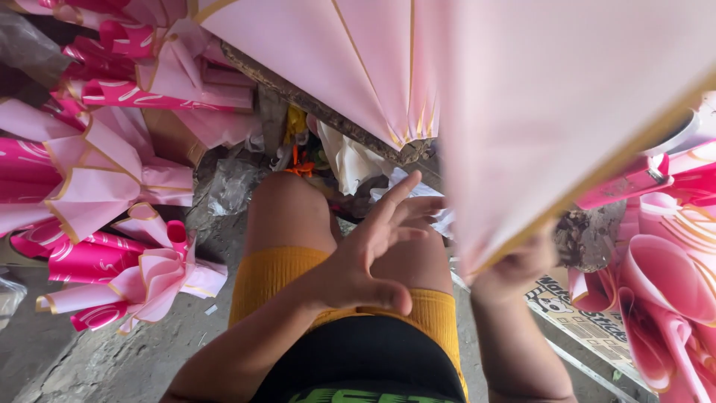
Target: The person folds pink paper with gold trim into cone shapes and secures the base with a red stapler. They repeatedly fold, staple, and adjust the cones while seated on the floor surrounded by similar items.
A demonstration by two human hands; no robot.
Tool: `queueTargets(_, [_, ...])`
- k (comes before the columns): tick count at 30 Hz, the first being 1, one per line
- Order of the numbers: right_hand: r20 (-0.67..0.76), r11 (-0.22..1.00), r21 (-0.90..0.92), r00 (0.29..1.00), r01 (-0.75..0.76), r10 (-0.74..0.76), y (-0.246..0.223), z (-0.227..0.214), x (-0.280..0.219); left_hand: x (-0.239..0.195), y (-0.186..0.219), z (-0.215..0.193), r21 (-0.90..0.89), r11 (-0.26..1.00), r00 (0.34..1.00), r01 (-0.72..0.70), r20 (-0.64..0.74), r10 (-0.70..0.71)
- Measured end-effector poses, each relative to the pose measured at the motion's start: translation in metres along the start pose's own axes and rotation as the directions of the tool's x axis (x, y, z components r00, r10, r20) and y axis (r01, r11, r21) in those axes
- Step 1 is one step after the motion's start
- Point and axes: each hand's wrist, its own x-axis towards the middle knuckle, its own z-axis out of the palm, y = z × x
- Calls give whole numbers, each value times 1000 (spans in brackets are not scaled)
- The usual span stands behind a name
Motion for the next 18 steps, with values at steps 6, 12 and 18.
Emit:
queueTargets(6, [535, 374, -733, 821, 567, -197, 48, 9, -35, -11, -9, 18, -503, 858, 963, -100, -267, -44])
queueTargets(12, [32, 756, -654, 998, -23, 58, 54, -8, -75, -21, -17, 16, -226, 969, 863, -105, -505, -24])
queueTargets(18, [-251, 768, -572, 953, -290, 172, 64, 0, -76, -19, -27, 16, -276, 951, 882, -140, -470, -7])
